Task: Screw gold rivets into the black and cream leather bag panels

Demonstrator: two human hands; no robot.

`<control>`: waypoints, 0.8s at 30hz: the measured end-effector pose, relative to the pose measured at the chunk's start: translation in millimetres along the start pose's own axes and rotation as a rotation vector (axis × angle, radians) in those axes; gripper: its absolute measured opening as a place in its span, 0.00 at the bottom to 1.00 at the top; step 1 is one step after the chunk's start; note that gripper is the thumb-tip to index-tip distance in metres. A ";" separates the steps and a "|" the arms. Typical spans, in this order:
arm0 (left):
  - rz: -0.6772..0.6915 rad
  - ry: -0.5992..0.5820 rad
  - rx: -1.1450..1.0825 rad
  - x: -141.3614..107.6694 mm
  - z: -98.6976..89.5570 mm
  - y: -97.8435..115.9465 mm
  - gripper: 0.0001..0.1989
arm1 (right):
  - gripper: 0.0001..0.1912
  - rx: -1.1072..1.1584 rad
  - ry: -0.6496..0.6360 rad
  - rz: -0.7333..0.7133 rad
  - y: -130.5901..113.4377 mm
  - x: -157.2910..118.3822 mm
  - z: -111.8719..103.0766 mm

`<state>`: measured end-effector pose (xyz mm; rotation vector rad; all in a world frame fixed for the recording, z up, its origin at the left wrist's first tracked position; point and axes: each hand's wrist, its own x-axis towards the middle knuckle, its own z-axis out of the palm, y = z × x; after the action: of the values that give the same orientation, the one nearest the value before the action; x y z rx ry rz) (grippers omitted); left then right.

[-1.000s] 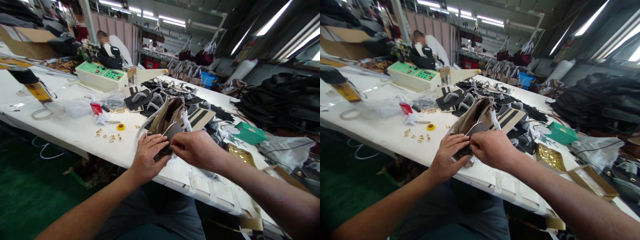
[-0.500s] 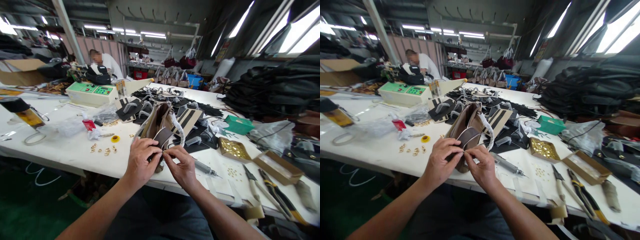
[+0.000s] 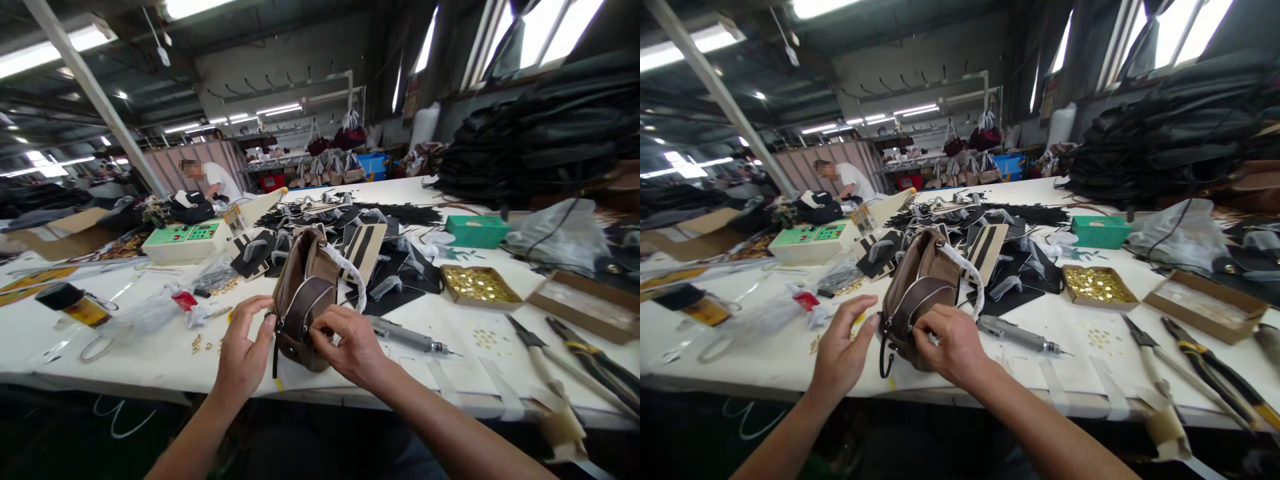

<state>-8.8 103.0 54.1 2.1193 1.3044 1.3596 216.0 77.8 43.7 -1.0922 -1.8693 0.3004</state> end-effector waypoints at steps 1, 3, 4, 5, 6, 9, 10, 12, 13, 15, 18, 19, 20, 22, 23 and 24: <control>-0.099 0.040 -0.031 1.6 -3.2 -4.3 0.14 | 0.09 0.006 0.018 -0.004 1.7 -1.4 2.3; -0.276 0.098 -0.108 1.8 -7.3 -14.3 0.17 | 0.09 0.023 0.038 -0.006 4.6 -3.3 5.8; -0.340 0.113 -0.151 -0.3 -8.1 -19.4 0.17 | 0.09 0.032 0.039 -0.005 5.7 -3.8 6.8; -0.383 0.117 -0.192 -4.2 -7.9 -24.1 0.18 | 0.09 0.040 0.037 -0.003 6.5 -4.0 7.4; -0.412 0.113 -0.229 -10.0 -7.1 -28.2 0.18 | 0.09 0.044 0.034 -0.001 7.2 -4.0 7.6; -0.486 0.024 -0.309 -35.8 -1.7 -34.0 0.18 | 0.10 0.044 0.022 -0.001 8.0 -3.3 7.0; -0.511 -0.025 -0.328 -45.3 0.6 -33.5 0.18 | 0.10 0.044 0.019 -0.002 8.1 -3.1 6.8; -0.560 -0.114 -0.360 -62.1 4.9 -29.8 0.21 | 0.10 0.048 0.017 -0.003 8.2 -3.2 7.1; -0.580 -0.139 -0.370 -68.4 6.5 -26.8 0.22 | 0.10 0.053 0.020 -0.001 8.2 -3.3 7.6; -0.608 -0.148 -0.383 -75.1 7.5 -18.7 0.23 | 0.10 0.066 0.024 0.010 8.4 -3.8 8.9; -0.620 -0.123 -0.464 -72.0 1.0 -1.0 0.21 | 0.10 0.074 0.023 0.034 8.5 -4.2 10.9; -0.618 -0.120 -0.511 -68.9 -3.3 6.6 0.21 | 0.10 0.071 0.025 0.038 8.4 -4.2 11.1; -0.619 -0.125 -0.558 -65.7 -8.3 15.0 0.20 | 0.10 0.065 0.030 0.041 8.0 -4.1 11.2; -0.645 -0.182 -0.634 -61.4 -19.2 32.5 0.19 | 0.10 0.055 0.046 0.039 6.7 -3.6 10.9; -0.678 -0.243 -0.661 -61.0 -24.3 40.6 0.19 | 0.10 0.051 0.055 0.036 6.1 -3.2 10.8; -0.710 -0.318 -0.688 -61.9 -28.7 47.4 0.20 | 0.10 0.049 0.062 0.033 5.6 -2.7 10.8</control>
<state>-16.4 20.9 65.0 1.1774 1.0788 0.9180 210.9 81.3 32.8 -1.0879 -1.7813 0.3261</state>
